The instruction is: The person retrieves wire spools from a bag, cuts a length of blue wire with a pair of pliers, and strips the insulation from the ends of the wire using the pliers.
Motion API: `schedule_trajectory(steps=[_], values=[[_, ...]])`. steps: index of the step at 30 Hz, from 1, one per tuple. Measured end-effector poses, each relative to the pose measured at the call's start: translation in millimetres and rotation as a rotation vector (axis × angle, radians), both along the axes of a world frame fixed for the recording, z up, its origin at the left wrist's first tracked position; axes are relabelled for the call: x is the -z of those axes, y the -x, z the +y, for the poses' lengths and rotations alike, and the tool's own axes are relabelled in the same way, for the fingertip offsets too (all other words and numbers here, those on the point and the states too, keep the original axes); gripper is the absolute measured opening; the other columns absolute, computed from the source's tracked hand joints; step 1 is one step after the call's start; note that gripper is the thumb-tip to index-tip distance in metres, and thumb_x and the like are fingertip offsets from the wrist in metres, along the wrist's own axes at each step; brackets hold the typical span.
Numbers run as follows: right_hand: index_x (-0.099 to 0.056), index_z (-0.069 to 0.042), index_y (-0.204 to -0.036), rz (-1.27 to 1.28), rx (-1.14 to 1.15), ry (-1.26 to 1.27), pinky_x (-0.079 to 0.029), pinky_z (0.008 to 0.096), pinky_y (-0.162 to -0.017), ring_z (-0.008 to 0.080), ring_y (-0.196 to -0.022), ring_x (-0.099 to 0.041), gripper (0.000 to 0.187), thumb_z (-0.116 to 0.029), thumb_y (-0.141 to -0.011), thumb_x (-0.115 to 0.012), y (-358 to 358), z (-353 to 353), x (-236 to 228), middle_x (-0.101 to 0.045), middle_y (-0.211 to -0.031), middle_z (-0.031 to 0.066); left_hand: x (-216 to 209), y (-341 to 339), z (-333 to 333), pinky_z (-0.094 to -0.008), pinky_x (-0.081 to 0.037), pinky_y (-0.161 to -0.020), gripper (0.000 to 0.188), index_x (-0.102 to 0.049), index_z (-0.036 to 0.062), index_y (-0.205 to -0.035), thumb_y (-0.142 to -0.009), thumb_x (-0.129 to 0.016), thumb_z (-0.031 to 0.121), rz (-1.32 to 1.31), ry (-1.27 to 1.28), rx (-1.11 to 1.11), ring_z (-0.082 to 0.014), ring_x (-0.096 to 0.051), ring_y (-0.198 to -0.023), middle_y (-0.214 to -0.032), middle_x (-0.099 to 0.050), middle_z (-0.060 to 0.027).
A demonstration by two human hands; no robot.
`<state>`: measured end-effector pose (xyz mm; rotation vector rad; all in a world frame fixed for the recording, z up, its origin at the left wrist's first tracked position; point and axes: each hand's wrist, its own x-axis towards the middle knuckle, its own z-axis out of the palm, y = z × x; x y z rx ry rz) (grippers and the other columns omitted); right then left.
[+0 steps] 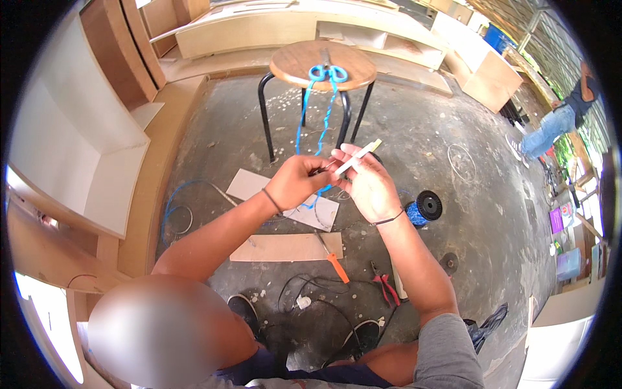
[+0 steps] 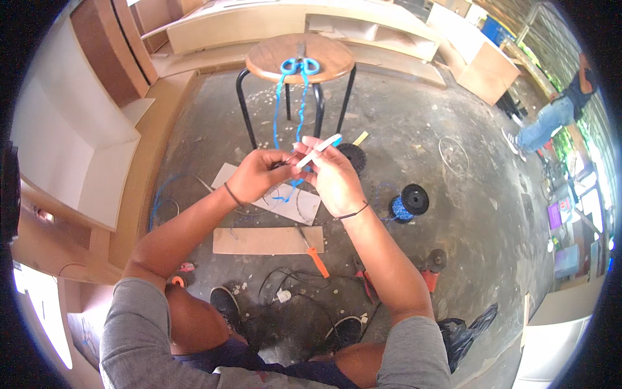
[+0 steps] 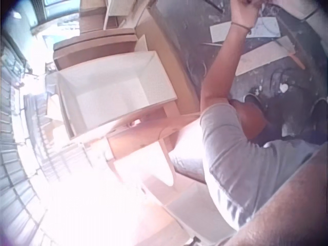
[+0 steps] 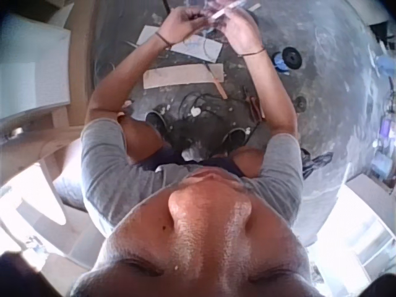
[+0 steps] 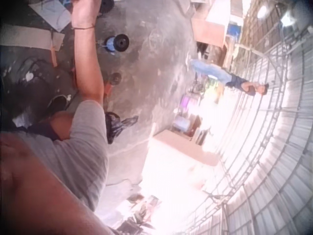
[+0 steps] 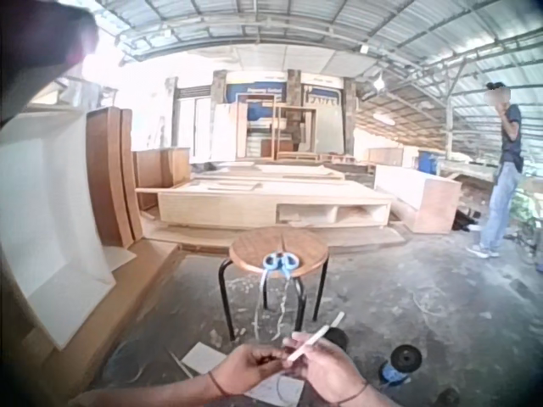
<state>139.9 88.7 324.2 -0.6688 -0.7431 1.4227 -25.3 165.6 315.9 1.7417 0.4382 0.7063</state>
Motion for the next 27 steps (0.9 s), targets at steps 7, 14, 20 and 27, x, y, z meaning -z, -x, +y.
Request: schedule_trajectory(steps=[7, 14, 20, 27], values=[[-0.058, -0.001, -0.103, -0.392, 0.304, -0.047, -0.049, 0.0264, -0.064, 0.0124, -0.082, -0.056, 0.019, -0.012, -0.090, -0.052, -42, -22, -16, -0.058, -0.093, 0.0058, -13, 9, -6, -0.0214, -0.041, -0.060, 0.013, -0.062, -0.0008, -0.092, -0.084, -0.062, 0.009, 0.235, -0.059, -0.093, -0.0041, -0.050, -0.068, -0.075, -0.059, 0.0013], [-0.059, -0.001, -0.098, -0.836, 0.115, -0.045, -0.044, 0.0217, -0.060, 0.0058, -0.067, -0.051, 0.014, -0.010, -0.089, -0.053, -18, -28, -15, -0.056, -0.078, 0.0000, -35, -8, -23, -0.0210, -0.037, -0.066, 0.023, -0.061, 0.0055, -0.098, -0.090, -0.051, 0.024, -0.045, 0.483, -0.065, -0.0086, -0.054, -0.078, -0.086, -0.060, 0.0005], [-0.056, 0.000, -0.105, -1.020, 0.125, -0.151, -0.045, 0.0227, -0.063, 0.0051, -0.070, -0.052, 0.019, -0.009, -0.087, -0.056, 3, -21, -15, -0.057, -0.081, -0.0005, -39, -11, -27, -0.0277, -0.041, -0.078, 0.022, -0.062, 0.0059, -0.101, -0.090, -0.052, 0.022, -0.166, 0.646, 0.098, -0.0109, -0.055, -0.090, -0.099, -0.062, -0.0015], [-0.055, 0.001, -0.091, -0.883, 0.355, -0.079, -0.048, 0.0239, -0.064, 0.0075, -0.074, -0.059, 0.016, -0.002, -0.079, -0.064, 14, -23, -3, -0.062, -0.082, 0.0057, -29, -16, -28, -0.0276, -0.045, -0.079, 0.029, -0.059, -0.0012, -0.108, -0.090, -0.052, 0.021, -0.298, 0.527, -0.073, -0.0127, -0.059, -0.085, -0.097, -0.063, -0.0070]])
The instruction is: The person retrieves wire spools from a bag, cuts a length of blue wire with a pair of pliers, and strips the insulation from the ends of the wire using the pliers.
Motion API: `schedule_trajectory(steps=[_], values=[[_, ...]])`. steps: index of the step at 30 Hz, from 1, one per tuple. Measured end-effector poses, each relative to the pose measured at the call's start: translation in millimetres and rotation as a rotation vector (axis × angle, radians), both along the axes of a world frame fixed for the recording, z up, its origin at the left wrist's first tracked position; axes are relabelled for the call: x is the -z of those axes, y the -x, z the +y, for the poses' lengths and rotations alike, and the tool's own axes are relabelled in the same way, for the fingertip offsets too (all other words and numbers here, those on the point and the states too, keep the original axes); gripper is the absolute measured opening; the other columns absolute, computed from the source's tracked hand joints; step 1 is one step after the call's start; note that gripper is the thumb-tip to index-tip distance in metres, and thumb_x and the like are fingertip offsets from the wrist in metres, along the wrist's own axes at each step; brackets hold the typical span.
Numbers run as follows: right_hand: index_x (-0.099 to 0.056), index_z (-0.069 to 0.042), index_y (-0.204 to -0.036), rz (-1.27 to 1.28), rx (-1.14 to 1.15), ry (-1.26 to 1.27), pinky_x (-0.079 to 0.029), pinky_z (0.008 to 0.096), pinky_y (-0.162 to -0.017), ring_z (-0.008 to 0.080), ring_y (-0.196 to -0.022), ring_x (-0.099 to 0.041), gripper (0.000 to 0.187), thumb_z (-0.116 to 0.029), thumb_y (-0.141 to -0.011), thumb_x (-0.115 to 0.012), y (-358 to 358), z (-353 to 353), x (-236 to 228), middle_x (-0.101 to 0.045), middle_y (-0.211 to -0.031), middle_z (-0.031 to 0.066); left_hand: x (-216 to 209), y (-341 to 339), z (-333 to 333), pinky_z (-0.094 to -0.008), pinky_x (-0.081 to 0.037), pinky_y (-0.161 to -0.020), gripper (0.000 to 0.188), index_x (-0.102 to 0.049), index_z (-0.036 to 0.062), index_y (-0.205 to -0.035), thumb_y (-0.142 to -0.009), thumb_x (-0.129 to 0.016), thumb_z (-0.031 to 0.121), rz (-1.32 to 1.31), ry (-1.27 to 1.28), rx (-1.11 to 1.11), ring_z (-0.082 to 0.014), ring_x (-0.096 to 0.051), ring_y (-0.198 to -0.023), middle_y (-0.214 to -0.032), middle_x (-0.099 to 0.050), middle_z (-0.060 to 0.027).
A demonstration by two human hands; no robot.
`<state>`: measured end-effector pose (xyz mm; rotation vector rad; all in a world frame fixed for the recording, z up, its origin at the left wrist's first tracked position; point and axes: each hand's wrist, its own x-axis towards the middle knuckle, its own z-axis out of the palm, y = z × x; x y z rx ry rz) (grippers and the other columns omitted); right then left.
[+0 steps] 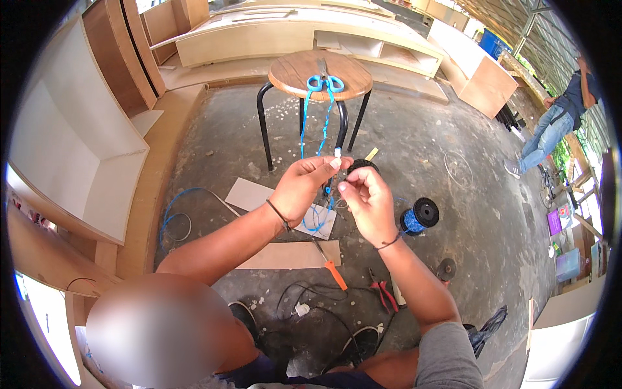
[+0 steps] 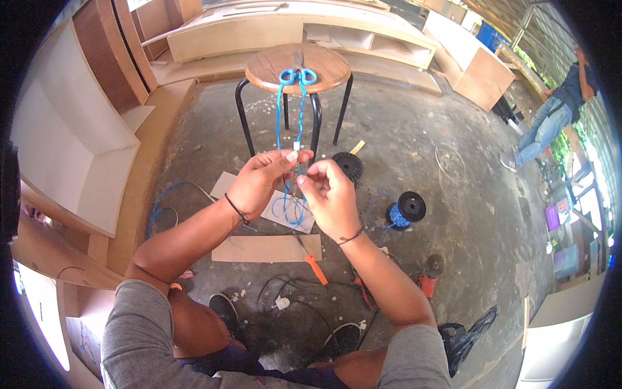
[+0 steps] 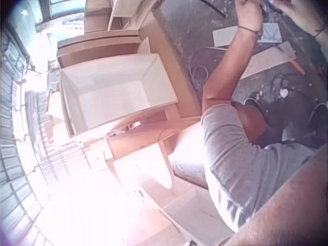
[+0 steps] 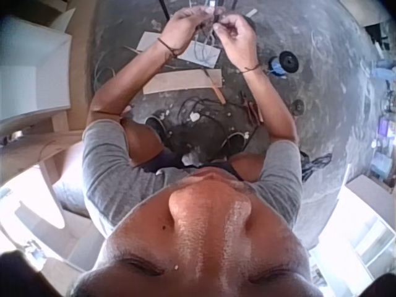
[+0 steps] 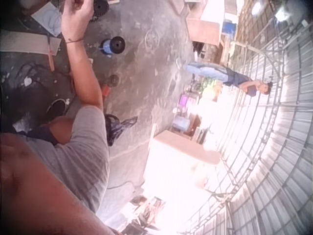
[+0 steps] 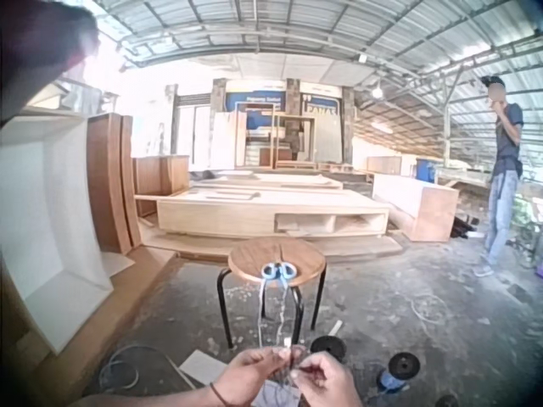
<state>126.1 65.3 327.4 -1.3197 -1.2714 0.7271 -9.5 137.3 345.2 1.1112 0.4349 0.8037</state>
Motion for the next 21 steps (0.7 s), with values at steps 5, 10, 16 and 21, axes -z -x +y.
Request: schedule_trajectory(steps=[5, 10, 16, 21], values=[[-0.056, 0.001, -0.089, 0.078, -0.003, -0.233, -0.045, 0.0213, -0.058, 0.0067, -0.066, -0.056, 0.013, -0.003, -0.079, -0.064, 15, 6, 5, -0.061, -0.078, 0.0047, -4, -9, -13, -0.0272, -0.045, -0.081, 0.031, -0.057, -0.0027, -0.112, -0.091, -0.051, 0.020, -0.033, -0.013, 0.034, -0.0130, -0.058, -0.088, -0.101, -0.063, -0.0068], [-0.058, 0.000, -0.089, 0.220, 0.036, -0.231, -0.044, 0.0197, -0.061, 0.0049, -0.065, -0.054, 0.007, -0.001, -0.083, -0.059, 18, 9, -2, -0.061, -0.076, 0.0020, -3, -14, -13, -0.0264, -0.045, -0.082, 0.033, -0.055, -0.0030, -0.116, -0.092, -0.051, 0.020, -0.082, -0.113, -0.007, -0.0124, -0.057, -0.090, -0.102, -0.062, -0.0059], [-0.061, -0.001, -0.101, 0.193, 0.081, -0.215, -0.043, 0.0196, -0.064, 0.0043, -0.069, -0.051, 0.017, -0.011, -0.088, -0.058, -13, -2, -11, -0.062, -0.084, -0.0005, 2, -6, -1, -0.0243, -0.046, -0.073, 0.022, -0.057, 0.0009, -0.108, -0.092, -0.050, 0.014, -0.002, -0.284, -0.071, -0.0092, -0.056, -0.084, -0.098, -0.063, -0.0068], [-0.065, -0.002, -0.095, -0.236, 0.108, -0.249, -0.041, 0.0207, -0.058, 0.0062, -0.064, -0.050, 0.013, -0.007, -0.083, -0.061, -44, -17, -39, -0.061, -0.078, 0.0025, -2, 11, -2, -0.0237, -0.041, -0.075, 0.019, -0.049, 0.0043, -0.109, -0.091, -0.046, 0.006, 0.150, -0.337, 0.080, -0.0100, -0.056, -0.086, -0.091, -0.063, -0.0085]])
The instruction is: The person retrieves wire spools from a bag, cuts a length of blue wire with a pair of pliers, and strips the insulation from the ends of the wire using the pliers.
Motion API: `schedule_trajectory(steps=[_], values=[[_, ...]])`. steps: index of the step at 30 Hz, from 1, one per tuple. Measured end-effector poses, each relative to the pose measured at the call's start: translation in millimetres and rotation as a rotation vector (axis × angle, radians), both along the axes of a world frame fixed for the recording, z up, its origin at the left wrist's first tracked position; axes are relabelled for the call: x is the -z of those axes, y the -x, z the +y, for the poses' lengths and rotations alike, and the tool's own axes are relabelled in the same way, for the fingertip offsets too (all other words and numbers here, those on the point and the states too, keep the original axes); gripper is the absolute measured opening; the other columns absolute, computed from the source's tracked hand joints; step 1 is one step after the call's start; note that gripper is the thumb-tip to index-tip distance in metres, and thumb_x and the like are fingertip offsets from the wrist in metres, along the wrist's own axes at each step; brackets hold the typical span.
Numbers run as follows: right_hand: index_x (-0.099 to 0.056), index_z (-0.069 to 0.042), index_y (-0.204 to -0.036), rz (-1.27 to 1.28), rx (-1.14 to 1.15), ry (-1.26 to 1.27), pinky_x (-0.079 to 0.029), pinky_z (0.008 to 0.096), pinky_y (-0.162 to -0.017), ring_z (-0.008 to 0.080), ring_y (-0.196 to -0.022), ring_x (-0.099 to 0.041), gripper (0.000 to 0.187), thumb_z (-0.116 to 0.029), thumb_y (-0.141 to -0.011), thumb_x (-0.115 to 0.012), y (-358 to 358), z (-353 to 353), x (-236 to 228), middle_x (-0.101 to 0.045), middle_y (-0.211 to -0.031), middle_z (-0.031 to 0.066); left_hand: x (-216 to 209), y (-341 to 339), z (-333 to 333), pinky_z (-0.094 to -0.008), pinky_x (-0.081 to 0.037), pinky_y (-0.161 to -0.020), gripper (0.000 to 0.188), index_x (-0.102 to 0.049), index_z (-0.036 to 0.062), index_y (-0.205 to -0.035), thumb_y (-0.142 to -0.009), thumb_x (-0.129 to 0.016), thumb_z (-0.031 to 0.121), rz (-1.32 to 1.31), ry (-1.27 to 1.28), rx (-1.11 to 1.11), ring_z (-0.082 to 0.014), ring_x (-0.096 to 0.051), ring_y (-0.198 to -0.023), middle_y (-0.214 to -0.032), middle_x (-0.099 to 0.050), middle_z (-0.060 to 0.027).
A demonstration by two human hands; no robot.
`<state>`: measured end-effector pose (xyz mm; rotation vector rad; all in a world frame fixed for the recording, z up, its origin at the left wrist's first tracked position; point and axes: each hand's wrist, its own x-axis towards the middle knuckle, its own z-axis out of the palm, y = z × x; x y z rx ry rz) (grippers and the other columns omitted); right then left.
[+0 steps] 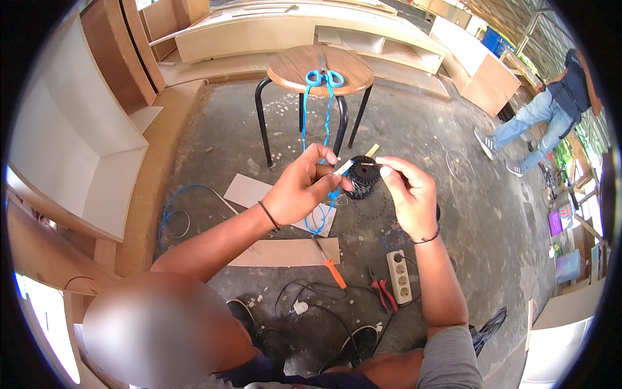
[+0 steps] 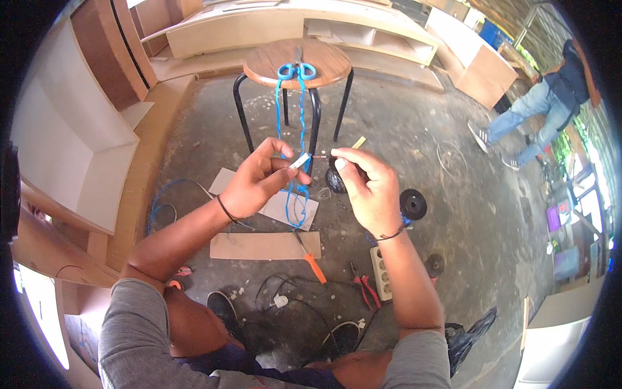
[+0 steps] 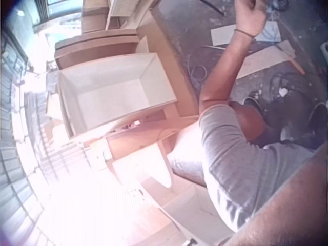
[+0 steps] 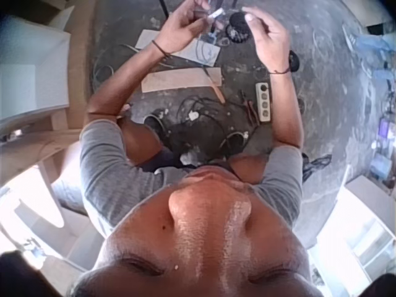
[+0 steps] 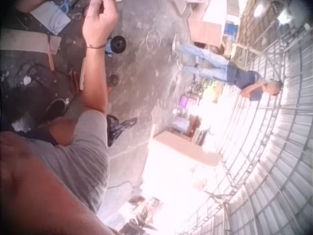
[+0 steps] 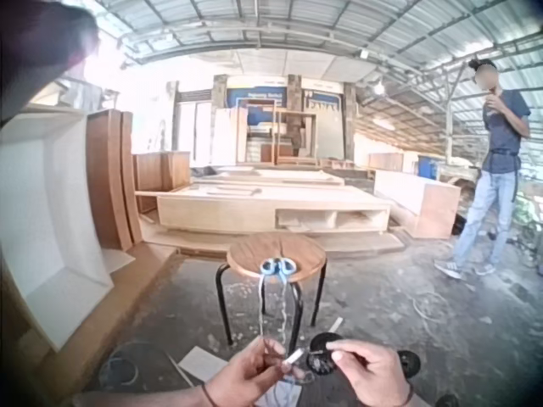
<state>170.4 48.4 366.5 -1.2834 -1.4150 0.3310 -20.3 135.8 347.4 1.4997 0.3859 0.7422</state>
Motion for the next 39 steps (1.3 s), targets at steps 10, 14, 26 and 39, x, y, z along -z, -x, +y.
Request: schedule_trajectory(steps=[10, 14, 26, 39], values=[[-0.064, -0.002, -0.089, -0.170, -0.055, 0.014, -0.036, 0.0214, -0.050, 0.0072, -0.056, -0.046, 0.010, -0.003, -0.081, -0.060, -6, -7, -12, -0.057, -0.073, 0.0024, -18, 4, -5, -0.0237, -0.041, -0.078, 0.021, -0.053, 0.0005, -0.110, -0.090, -0.048, 0.006, 0.103, -0.001, 0.214, -0.0083, -0.056, -0.085, -0.088, -0.063, -0.0052], [-0.064, -0.001, -0.088, -0.169, -0.059, 0.031, -0.036, 0.0218, -0.049, 0.0075, -0.055, -0.045, 0.009, -0.002, -0.080, -0.060, -3, -4, -9, -0.056, -0.072, 0.0028, -18, 6, -4, -0.0240, -0.042, -0.079, 0.023, -0.054, -0.0009, -0.111, -0.090, -0.049, 0.005, 0.105, -0.008, 0.218, -0.0088, -0.057, -0.086, -0.088, -0.063, -0.0055], [-0.063, -0.001, -0.087, -0.191, -0.065, 0.000, -0.036, 0.0221, -0.049, 0.0086, -0.054, -0.046, 0.009, 0.000, -0.079, -0.059, -1, -6, -11, -0.056, -0.071, 0.0039, -17, 6, -3, -0.0237, -0.043, -0.079, 0.023, -0.055, -0.0019, -0.111, -0.088, -0.051, 0.001, 0.101, 0.000, 0.235, -0.0095, -0.057, -0.088, -0.092, -0.063, -0.0059], [-0.062, 0.002, -0.085, -0.258, -0.082, -0.023, -0.043, 0.0260, -0.050, 0.0154, -0.055, -0.055, 0.008, 0.002, -0.078, -0.058, 11, -7, -22, -0.056, -0.070, 0.0092, -22, 8, -4, -0.0220, -0.043, -0.078, 0.022, -0.056, -0.0021, -0.109, -0.087, -0.053, 0.001, 0.146, -0.059, 0.220, -0.0078, -0.056, -0.087, -0.092, -0.064, -0.0046]])
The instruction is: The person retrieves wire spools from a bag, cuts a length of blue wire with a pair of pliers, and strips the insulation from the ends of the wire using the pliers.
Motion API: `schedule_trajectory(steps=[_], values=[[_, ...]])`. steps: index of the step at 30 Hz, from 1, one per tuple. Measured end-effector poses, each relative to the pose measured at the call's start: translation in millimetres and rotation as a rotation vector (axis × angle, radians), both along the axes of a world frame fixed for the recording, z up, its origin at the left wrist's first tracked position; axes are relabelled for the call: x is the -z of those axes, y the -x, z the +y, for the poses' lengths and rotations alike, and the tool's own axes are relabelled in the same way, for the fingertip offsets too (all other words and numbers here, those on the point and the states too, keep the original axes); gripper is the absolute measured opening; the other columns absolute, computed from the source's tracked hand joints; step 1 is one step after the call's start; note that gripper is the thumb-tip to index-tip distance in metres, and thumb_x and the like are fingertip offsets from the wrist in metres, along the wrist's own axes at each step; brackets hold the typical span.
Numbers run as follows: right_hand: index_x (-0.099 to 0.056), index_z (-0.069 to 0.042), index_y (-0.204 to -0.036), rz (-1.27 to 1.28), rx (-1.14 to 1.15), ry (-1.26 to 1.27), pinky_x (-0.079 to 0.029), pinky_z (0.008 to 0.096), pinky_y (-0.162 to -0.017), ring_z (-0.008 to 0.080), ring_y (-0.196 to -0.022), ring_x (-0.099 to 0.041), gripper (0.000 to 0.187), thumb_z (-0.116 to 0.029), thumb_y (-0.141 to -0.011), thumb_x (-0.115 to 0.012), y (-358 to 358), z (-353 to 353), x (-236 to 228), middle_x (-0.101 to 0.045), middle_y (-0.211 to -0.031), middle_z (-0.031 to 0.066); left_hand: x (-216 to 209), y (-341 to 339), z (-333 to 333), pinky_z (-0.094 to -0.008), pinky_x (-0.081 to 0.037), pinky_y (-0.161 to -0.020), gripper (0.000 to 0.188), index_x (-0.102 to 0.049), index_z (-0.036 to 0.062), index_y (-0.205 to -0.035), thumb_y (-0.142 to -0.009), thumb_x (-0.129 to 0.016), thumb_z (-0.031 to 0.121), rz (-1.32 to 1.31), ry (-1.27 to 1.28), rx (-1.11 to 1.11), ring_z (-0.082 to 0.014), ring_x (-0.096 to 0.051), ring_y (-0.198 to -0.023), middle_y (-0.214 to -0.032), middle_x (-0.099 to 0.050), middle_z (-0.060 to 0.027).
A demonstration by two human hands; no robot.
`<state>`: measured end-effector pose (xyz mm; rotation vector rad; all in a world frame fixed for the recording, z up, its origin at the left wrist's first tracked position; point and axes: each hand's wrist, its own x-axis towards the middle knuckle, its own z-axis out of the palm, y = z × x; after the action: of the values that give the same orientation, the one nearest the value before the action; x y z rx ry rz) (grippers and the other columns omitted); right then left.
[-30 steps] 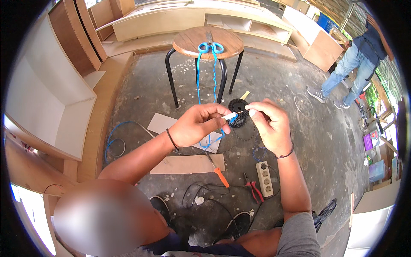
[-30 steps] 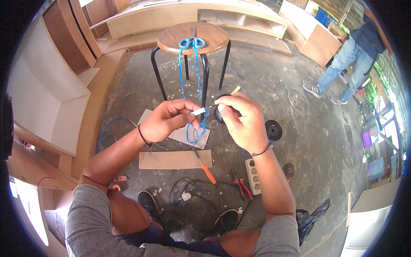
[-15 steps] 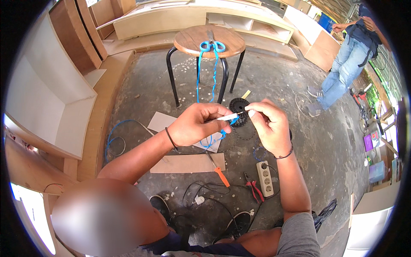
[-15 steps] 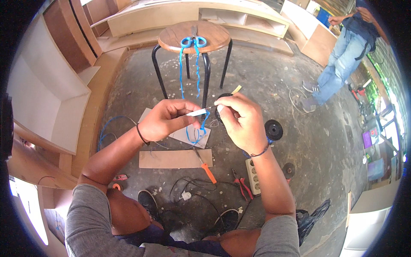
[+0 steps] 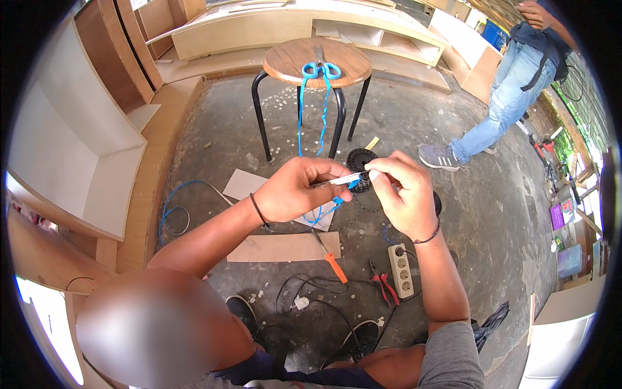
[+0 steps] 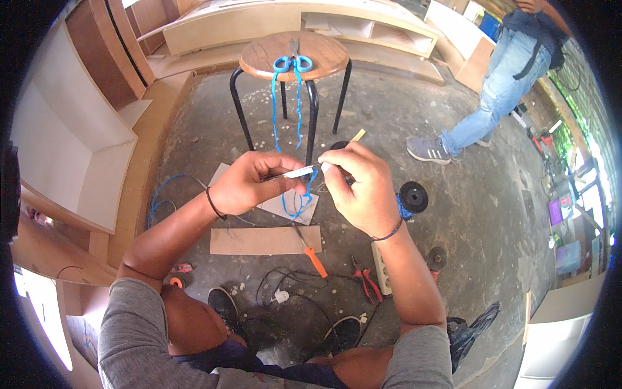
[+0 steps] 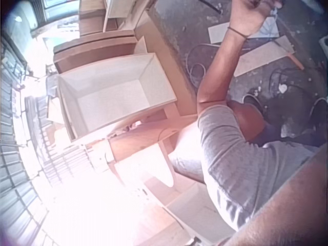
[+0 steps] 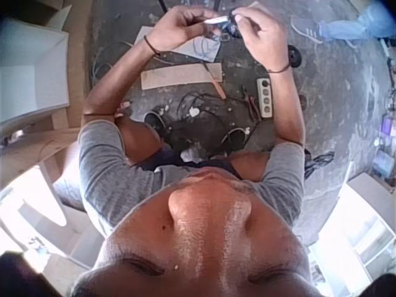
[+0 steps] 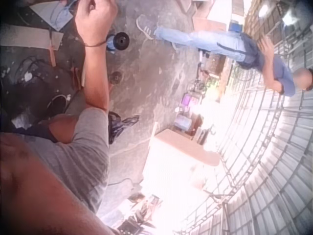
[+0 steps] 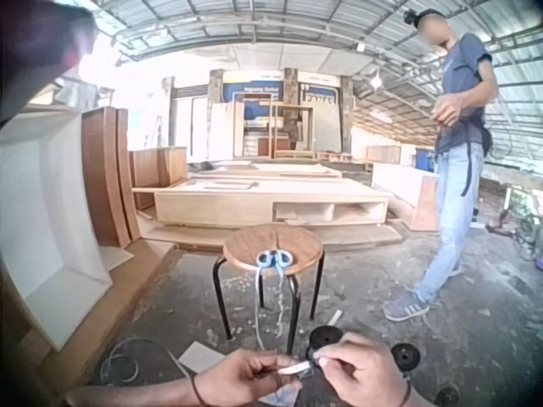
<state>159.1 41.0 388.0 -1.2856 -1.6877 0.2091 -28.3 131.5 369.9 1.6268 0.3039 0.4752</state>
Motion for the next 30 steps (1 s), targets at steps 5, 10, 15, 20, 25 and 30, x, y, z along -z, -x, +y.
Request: schedule_trajectory(steps=[5, 10, 15, 20, 25, 30], values=[[-0.062, 0.002, -0.085, -0.010, 0.024, -0.012, -0.043, 0.0261, -0.051, 0.0160, -0.056, -0.055, 0.008, 0.002, -0.077, -0.058, -11, -1, 7, -0.056, -0.070, 0.0093, 2, -7, -1, -0.0217, -0.043, -0.078, 0.023, -0.056, -0.0019, -0.109, -0.087, -0.054, 0.001, 0.024, 0.014, 0.003, -0.0075, -0.056, -0.087, -0.092, -0.064, -0.0047], [-0.062, 0.002, -0.085, -0.002, 0.029, -0.024, -0.042, 0.0253, -0.051, 0.0150, -0.056, -0.054, 0.009, 0.002, -0.077, -0.058, -9, 0, 5, -0.057, -0.071, 0.0090, -1, -3, -2, -0.0215, -0.043, -0.077, 0.023, -0.056, -0.0017, -0.109, -0.087, -0.054, 0.002, 0.015, 0.007, 0.005, -0.0076, -0.057, -0.087, -0.092, -0.064, -0.0045], [-0.062, 0.002, -0.085, -0.021, 0.042, -0.006, -0.043, 0.0251, -0.052, 0.0148, -0.058, -0.056, 0.008, 0.002, -0.077, -0.058, -11, -1, 2, -0.058, -0.072, 0.0090, -1, -2, -2, -0.0224, -0.043, -0.078, 0.023, -0.056, -0.0016, -0.110, -0.087, -0.054, 0.003, -0.020, 0.048, -0.003, -0.0079, -0.057, -0.087, -0.092, -0.063, -0.0045], [-0.062, 0.001, -0.085, -0.005, 0.028, -0.019, -0.045, 0.0252, -0.053, 0.0151, -0.058, -0.057, 0.008, 0.002, -0.077, -0.058, -6, -1, 2, -0.057, -0.071, 0.0089, -1, 2, -2, -0.0224, -0.044, -0.078, 0.023, -0.056, -0.0028, -0.109, -0.086, -0.054, 0.001, -0.008, 0.036, -0.007, -0.0084, -0.058, -0.087, -0.094, -0.064, -0.0058], [-0.062, 0.001, -0.084, -0.017, 0.040, -0.005, -0.045, 0.0256, -0.053, 0.0158, -0.058, -0.057, 0.008, 0.001, -0.078, -0.058, -6, -3, -1, -0.057, -0.072, 0.0092, -2, 1, -3, -0.0224, -0.043, -0.078, 0.023, -0.055, -0.0023, -0.109, -0.087, -0.054, 0.002, -0.027, 0.059, 0.008, -0.0086, -0.057, -0.088, -0.093, -0.063, -0.0053], [-0.063, -0.001, -0.081, -0.017, 0.055, -0.016, -0.045, 0.0295, -0.055, 0.0218, -0.060, -0.057, 0.007, -0.003, -0.077, -0.058, -11, -4, 3, -0.057, -0.071, 0.0110, 0, -1, -1, -0.0224, -0.044, -0.078, 0.020, -0.056, -0.0024, -0.106, -0.086, -0.056, 0.002, 0.007, -0.035, -0.021, -0.0097, -0.058, -0.089, -0.094, -0.063, -0.0054]])
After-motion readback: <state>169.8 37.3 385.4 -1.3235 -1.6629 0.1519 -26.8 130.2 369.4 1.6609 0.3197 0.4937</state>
